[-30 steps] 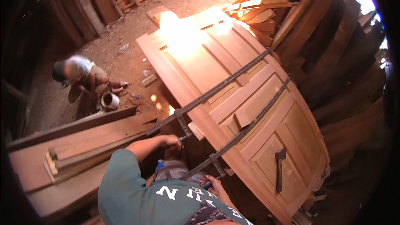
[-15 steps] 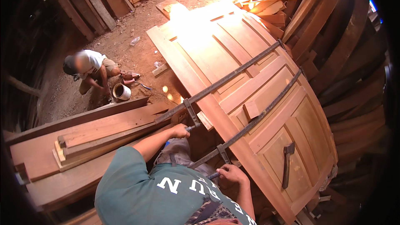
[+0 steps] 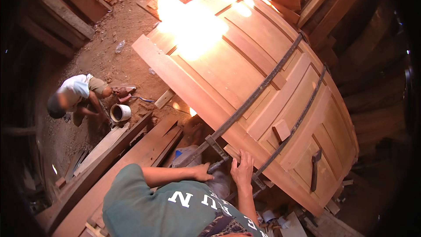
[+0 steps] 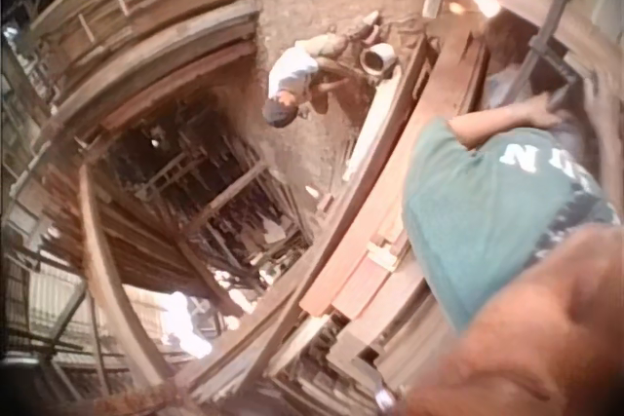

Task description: The person assembles a wooden door by applying clamps to secure panels and frame pieces, using an axe to tap wooden blocks against the door edge, and then retrieves a power drill from a green metal cabinet.

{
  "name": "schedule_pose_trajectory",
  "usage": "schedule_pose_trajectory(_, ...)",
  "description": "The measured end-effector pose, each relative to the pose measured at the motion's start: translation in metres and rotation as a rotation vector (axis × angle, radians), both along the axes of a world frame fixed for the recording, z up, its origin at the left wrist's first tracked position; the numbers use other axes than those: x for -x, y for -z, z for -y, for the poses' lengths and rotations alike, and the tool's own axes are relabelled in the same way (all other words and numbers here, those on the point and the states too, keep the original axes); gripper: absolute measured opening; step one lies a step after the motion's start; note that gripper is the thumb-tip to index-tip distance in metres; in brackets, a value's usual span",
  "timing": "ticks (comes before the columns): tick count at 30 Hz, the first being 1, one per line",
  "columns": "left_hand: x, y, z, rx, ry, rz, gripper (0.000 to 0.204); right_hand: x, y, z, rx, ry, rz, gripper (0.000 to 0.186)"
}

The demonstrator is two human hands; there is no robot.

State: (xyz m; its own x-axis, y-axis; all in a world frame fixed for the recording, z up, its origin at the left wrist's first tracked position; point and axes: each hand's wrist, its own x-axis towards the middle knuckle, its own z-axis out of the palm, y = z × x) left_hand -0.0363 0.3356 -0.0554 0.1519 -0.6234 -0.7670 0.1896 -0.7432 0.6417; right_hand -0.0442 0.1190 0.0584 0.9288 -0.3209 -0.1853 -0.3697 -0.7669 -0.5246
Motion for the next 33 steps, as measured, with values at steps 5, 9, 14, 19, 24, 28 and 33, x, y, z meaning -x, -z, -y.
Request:
schedule_pose_trajectory(5,-0.035,-0.023,-0.054,0.107,0.275,-0.286,0.084,-0.021,-0.011,-0.004,0.081,0.058,-0.054,0.047)
schedule_pose_trajectory(9,-0.092,-0.072,-0.062,0.121,0.376,-0.312,0.068,-0.05,0.002,-0.005,0.052,0.02,0.066,0.048)
schedule_pose_trajectory(14,-0.119,-0.105,-0.068,0.018,0.158,-0.186,0.053,-0.057,-0.01,0.004,-0.008,0.081,0.11,0.046)
schedule_pose_trajectory(19,-0.13,-0.079,-0.071,-0.127,-0.379,-0.238,0.02,0.015,-0.007,0.006,-0.055,0.3,0.097,0.037)
schedule_pose_trajectory(24,-0.146,-0.068,-0.07,-0.099,-0.406,0.075,0.024,0.071,0.022,-0.019,-0.378,0.407,-0.131,0.026)
schedule_pose_trajectory(28,-0.183,-0.078,-0.065,-0.066,-0.4,0.293,0.035,0.066,0.052,-0.055,-0.795,0.384,-0.369,0.044)
schedule_pose_trajectory(33,-0.27,-0.062,-0.109,-0.034,-0.601,0.81,0.037,0.045,0.076,-0.054,-0.55,0.266,-0.447,0.042)
